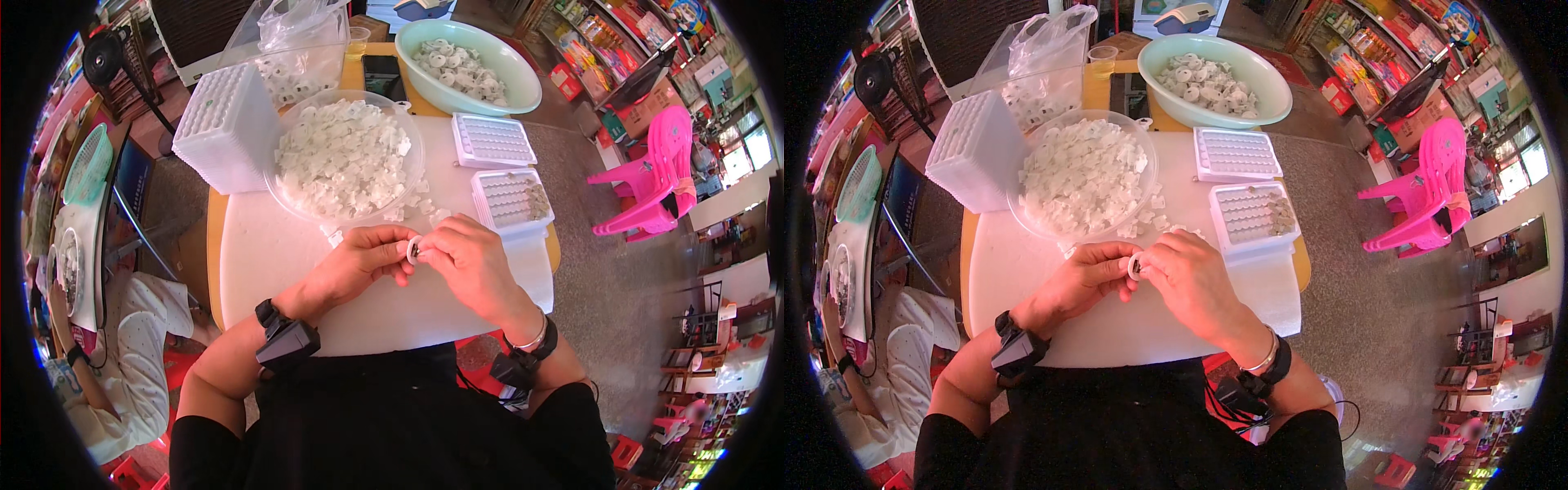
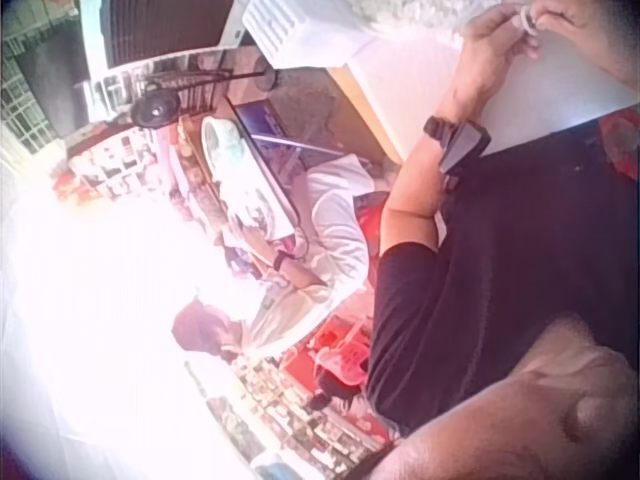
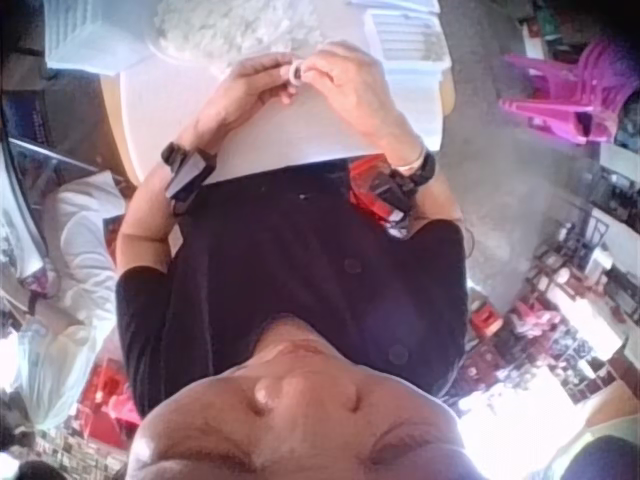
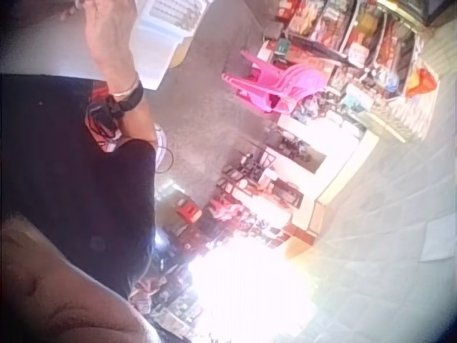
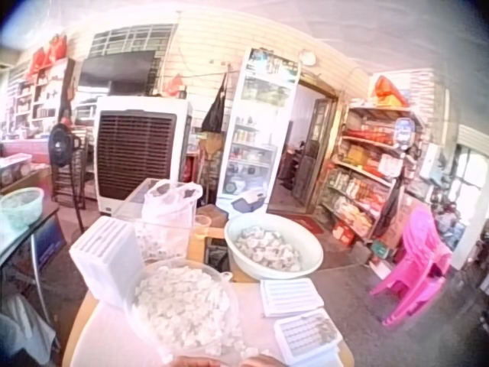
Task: Assembling small white plastic components by hand.
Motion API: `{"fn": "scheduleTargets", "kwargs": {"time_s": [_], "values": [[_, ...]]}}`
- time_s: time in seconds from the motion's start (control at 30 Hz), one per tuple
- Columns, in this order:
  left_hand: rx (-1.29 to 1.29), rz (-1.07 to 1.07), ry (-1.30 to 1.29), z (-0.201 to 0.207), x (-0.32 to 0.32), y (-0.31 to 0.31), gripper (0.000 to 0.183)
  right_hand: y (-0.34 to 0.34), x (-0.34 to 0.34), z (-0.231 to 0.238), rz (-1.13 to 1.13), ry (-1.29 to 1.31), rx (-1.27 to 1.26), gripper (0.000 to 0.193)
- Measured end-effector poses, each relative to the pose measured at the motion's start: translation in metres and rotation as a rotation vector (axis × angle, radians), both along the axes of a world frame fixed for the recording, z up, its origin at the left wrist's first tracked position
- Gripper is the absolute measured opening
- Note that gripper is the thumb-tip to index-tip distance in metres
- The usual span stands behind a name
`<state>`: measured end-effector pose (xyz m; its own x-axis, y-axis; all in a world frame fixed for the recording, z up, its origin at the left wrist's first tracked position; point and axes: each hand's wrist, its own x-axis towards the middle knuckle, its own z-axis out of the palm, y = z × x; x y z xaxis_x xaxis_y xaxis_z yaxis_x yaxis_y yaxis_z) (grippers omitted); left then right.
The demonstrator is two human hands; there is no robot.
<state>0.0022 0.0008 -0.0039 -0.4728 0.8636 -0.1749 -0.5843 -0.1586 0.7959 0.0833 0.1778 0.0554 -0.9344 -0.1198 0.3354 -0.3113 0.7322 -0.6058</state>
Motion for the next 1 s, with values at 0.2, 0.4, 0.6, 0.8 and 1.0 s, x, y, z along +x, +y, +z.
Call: {"fn": "scheduleTargets", "kwargs": {"time_s": [0.2,0.4,0.6,0.8,1.0], "values": [[-0.052,0.015,0.058,-0.005,0.0,0.001,0.027,0.002,-0.003,-0.005,0.017,-0.039,0.002,0.006],[-0.072,0.013,0.064,-0.009,-0.001,0.002,0.029,0.0,0.0,-0.016,-0.052,-0.097,-0.083,0.007],[-0.143,-0.03,0.188,-0.003,-0.001,0.001,0.03,0.005,-0.004,-0.018,-0.059,-0.302,-0.407,0.015],[-0.089,-0.056,0.109,-0.005,-0.004,0.0,0.03,0.004,-0.003,-0.017,-0.004,-0.285,-0.444,0.015],[0.024,-0.105,-0.041,-0.01,-0.006,-0.002,0.029,-0.002,-0.001,-0.016,-0.011,-0.282,-0.487,0.014]]}}
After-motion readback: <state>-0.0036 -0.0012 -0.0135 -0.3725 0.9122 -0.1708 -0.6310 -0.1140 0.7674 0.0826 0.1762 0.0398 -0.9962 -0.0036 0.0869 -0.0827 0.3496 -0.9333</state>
